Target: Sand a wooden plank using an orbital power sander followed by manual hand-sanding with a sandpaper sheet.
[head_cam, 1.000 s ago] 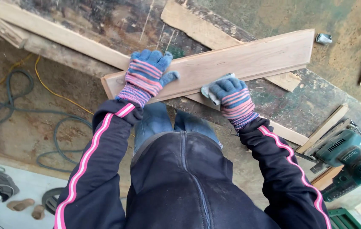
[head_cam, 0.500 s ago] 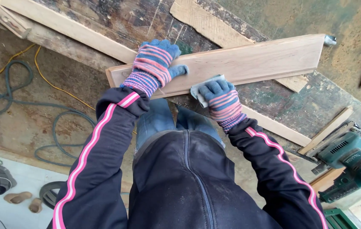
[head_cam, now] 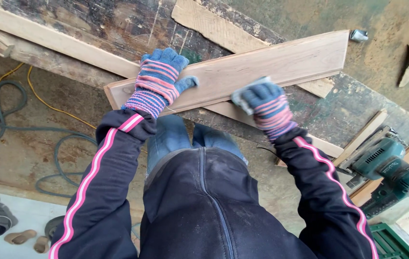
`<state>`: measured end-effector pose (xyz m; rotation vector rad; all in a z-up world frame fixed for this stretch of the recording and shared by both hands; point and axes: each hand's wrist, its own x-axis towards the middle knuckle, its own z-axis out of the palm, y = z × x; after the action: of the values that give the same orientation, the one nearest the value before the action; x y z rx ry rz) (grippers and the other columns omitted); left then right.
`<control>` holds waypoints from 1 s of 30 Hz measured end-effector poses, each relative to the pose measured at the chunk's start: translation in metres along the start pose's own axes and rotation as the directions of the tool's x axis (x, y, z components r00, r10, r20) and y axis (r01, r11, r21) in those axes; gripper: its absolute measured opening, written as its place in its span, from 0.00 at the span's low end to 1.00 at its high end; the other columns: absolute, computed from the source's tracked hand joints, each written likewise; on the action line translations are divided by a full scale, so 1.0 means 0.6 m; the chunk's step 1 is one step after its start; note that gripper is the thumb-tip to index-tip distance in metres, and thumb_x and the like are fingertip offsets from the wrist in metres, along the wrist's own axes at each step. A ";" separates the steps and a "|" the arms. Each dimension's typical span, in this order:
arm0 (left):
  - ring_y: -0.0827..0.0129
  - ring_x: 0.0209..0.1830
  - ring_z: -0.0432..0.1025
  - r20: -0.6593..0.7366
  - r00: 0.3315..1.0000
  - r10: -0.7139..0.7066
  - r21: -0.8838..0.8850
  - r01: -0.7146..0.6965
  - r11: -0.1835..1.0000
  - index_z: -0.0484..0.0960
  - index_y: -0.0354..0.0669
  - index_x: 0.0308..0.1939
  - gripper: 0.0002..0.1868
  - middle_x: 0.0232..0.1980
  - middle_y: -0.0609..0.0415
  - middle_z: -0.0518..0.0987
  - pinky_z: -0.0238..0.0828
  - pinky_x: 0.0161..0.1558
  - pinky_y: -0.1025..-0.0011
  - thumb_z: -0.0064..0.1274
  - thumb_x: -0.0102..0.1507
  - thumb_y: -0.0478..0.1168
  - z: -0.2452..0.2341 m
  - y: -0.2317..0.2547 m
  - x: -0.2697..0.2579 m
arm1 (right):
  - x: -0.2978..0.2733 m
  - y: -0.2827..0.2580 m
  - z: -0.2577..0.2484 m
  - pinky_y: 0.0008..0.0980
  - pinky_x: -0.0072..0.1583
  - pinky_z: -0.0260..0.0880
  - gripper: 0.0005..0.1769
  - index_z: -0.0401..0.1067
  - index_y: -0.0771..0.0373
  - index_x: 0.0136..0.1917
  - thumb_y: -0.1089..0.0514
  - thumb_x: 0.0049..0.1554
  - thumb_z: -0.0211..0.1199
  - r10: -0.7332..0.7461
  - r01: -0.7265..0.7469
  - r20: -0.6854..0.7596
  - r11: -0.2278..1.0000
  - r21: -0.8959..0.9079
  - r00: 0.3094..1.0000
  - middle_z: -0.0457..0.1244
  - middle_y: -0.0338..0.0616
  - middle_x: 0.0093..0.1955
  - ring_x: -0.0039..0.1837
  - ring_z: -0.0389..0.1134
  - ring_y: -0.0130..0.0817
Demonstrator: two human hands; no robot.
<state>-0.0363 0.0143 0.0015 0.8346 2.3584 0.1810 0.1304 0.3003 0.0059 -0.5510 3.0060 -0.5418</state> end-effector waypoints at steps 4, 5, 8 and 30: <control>0.49 0.61 0.67 -0.131 0.987 0.093 -0.050 -0.100 0.994 0.75 0.53 0.65 0.36 0.57 0.45 0.74 0.60 0.63 0.45 0.58 0.61 0.68 -0.006 0.006 -0.005 | 0.047 -0.062 -0.001 0.41 0.57 0.67 0.13 0.75 0.48 0.55 0.57 0.55 0.63 -0.073 0.073 0.010 0.985 -0.154 0.997 0.64 0.38 0.52 0.56 0.67 0.39; 0.48 0.59 0.67 -0.162 0.979 0.126 -0.033 -0.133 0.991 0.74 0.53 0.67 0.36 0.57 0.45 0.74 0.60 0.60 0.45 0.59 0.60 0.64 -0.014 0.013 -0.003 | 0.072 -0.096 0.009 0.44 0.57 0.67 0.10 0.74 0.52 0.51 0.54 0.54 0.64 -0.102 0.101 -0.025 0.995 -0.014 0.995 0.63 0.40 0.49 0.54 0.66 0.42; 0.49 0.58 0.67 -0.238 0.961 0.141 0.016 -0.141 0.990 0.74 0.52 0.68 0.35 0.57 0.46 0.74 0.61 0.56 0.47 0.59 0.59 0.57 0.008 0.042 0.001 | 0.094 -0.130 0.030 0.47 0.59 0.68 0.11 0.73 0.54 0.48 0.52 0.52 0.63 -0.148 0.156 -0.076 0.981 0.117 0.986 0.62 0.42 0.47 0.53 0.65 0.43; 0.52 0.54 0.68 -0.450 0.886 0.113 0.120 -0.066 0.991 0.74 0.43 0.69 0.34 0.55 0.47 0.73 0.60 0.56 0.48 0.53 0.69 0.63 0.047 0.077 -0.008 | -0.096 0.170 -0.005 0.47 0.62 0.70 0.16 0.74 0.57 0.56 0.60 0.54 0.70 0.136 -0.141 -0.171 0.990 -0.016 0.976 0.65 0.45 0.54 0.60 0.68 0.47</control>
<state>0.0075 0.0458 -0.0042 1.0440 2.7881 0.3296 0.1497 0.4110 -0.0282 -0.3072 3.1850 -0.5657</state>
